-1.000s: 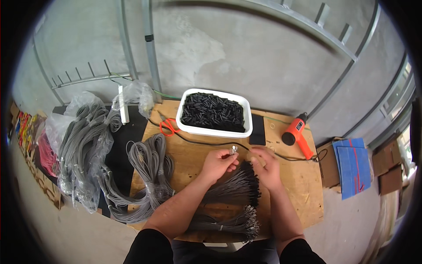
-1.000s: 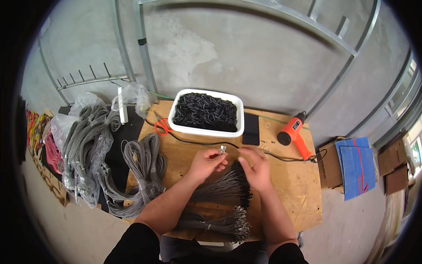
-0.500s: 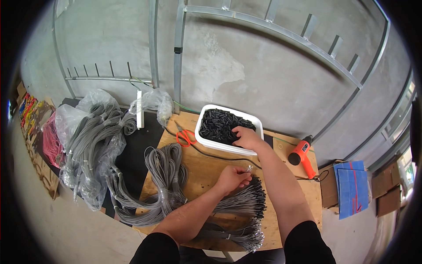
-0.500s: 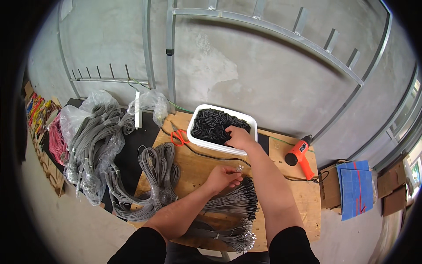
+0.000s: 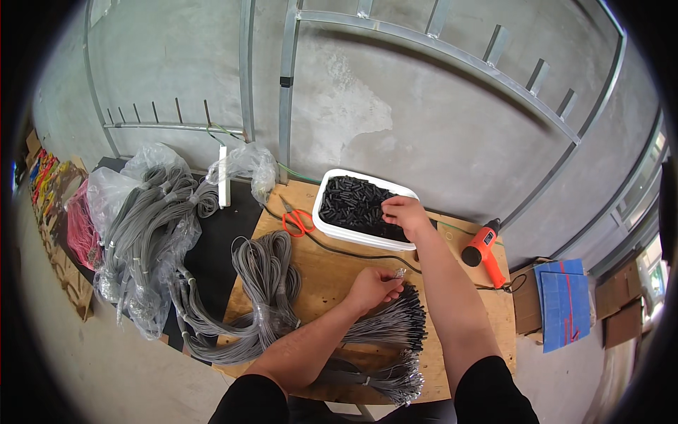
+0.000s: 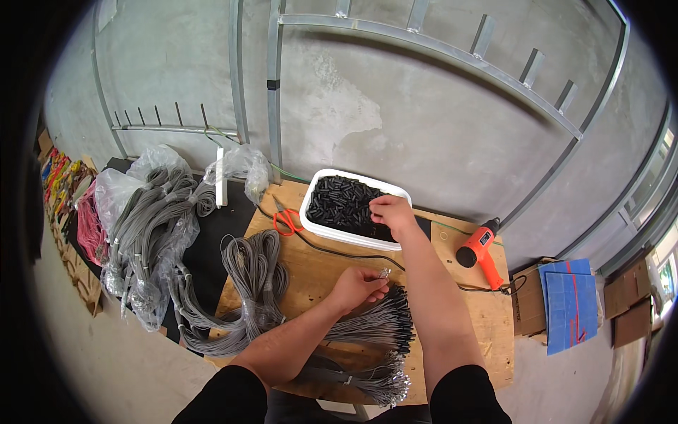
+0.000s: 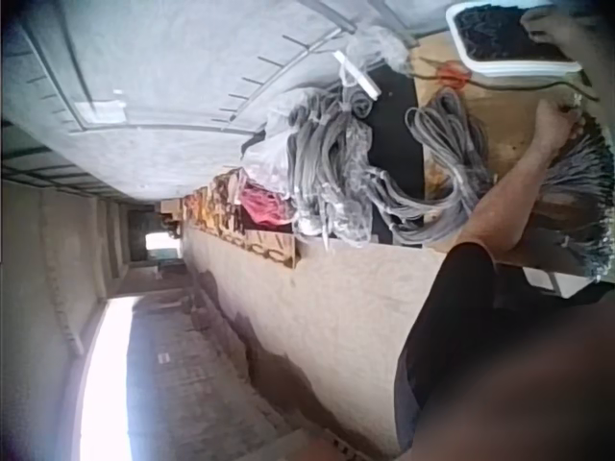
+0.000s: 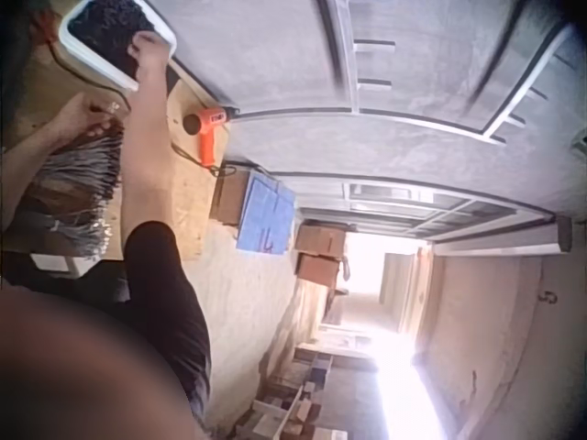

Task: Applying heat shrink tubing to wire terminals and then using a heat gun to shrink them.

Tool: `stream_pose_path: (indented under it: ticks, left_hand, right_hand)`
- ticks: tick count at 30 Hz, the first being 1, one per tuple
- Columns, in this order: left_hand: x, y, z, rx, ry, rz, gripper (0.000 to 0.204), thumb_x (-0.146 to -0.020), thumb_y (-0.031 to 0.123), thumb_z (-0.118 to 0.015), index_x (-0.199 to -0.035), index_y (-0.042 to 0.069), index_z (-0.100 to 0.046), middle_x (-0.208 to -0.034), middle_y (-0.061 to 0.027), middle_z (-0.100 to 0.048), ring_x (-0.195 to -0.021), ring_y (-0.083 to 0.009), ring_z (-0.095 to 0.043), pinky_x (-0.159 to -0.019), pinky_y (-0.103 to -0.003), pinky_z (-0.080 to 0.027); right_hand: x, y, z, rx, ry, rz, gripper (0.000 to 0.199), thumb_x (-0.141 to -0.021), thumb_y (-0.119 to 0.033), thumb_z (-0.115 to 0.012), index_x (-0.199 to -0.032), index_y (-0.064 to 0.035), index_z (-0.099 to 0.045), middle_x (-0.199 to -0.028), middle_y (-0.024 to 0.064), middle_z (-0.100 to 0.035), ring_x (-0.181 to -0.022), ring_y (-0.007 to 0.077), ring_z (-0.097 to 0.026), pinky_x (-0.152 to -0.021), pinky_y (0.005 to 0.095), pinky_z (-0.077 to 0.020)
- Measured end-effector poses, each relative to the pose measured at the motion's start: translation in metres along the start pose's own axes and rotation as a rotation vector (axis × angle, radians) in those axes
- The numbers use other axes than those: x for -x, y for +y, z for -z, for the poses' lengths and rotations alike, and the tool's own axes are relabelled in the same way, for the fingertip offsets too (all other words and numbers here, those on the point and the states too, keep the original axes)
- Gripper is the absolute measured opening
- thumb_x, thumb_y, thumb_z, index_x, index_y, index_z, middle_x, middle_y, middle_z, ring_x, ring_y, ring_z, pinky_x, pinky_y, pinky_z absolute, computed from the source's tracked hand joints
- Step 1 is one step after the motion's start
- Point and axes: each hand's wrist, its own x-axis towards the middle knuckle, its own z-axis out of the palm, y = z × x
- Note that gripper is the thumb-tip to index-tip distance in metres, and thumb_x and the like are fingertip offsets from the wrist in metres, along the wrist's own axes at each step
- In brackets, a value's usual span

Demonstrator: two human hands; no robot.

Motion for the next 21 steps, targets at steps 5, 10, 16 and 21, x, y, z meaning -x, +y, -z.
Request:
stream_pose_path:
  ticks: [5, 10, 16, 21]
  left_hand:
    - [-0.002, -0.003, 0.000, 0.022, -0.010, -0.004, 0.018, -0.100, 0.016, -0.068, -0.105, 0.000, -0.073, -0.087, -0.0035, -0.074, -0.071, -0.0080, -0.066, -0.064, -0.022, -0.053]
    - [-0.001, -0.002, 0.000, 0.005, -0.003, 0.000, 0.017, -0.100, 0.017, -0.068, -0.103, 0.001, -0.073, -0.087, -0.0031, -0.073, -0.070, -0.0078, -0.066, -0.064, -0.022, -0.053]
    - [0.000, -0.002, 0.002, 0.008, 0.006, 0.003, 0.017, -0.100, 0.017, -0.068, -0.100, 0.000, -0.073, -0.086, -0.0030, -0.073, -0.069, -0.0074, -0.065, -0.064, -0.022, -0.053]
    - [-0.003, -0.001, -0.005, 0.018, -0.021, -0.002, 0.017, -0.100, 0.018, -0.068, -0.100, 0.001, -0.073, -0.086, -0.0033, -0.073, -0.070, -0.0081, -0.066, -0.064, -0.023, -0.054]
  right_hand:
    - [0.001, 0.000, 0.008, -0.491, 0.138, -0.195, 0.010, -0.093, -0.003, -0.065, -0.103, -0.0043, -0.063, -0.089, 0.0092, -0.066, -0.074, 0.0162, -0.060, -0.060, 0.0270, -0.0497]
    - [-0.001, -0.003, 0.011, -0.639, 0.185, -0.294, 0.009, -0.097, -0.013, -0.067, -0.098, -0.0046, -0.062, -0.084, 0.0081, -0.065, -0.066, 0.0153, -0.054, -0.052, 0.0239, -0.0428]
    - [0.006, -0.007, 0.006, -0.359, 0.154, -0.206, 0.013, -0.102, -0.017, -0.060, -0.099, -0.0051, -0.061, -0.078, 0.0056, -0.057, -0.061, 0.0101, -0.049, -0.043, 0.0191, -0.0326]
    - [0.002, -0.001, 0.031, -0.840, 0.135, -0.224, 0.020, -0.104, -0.022, -0.059, -0.101, -0.0023, -0.062, -0.082, 0.0045, -0.057, -0.060, 0.0094, -0.046, -0.042, 0.0200, -0.0320]
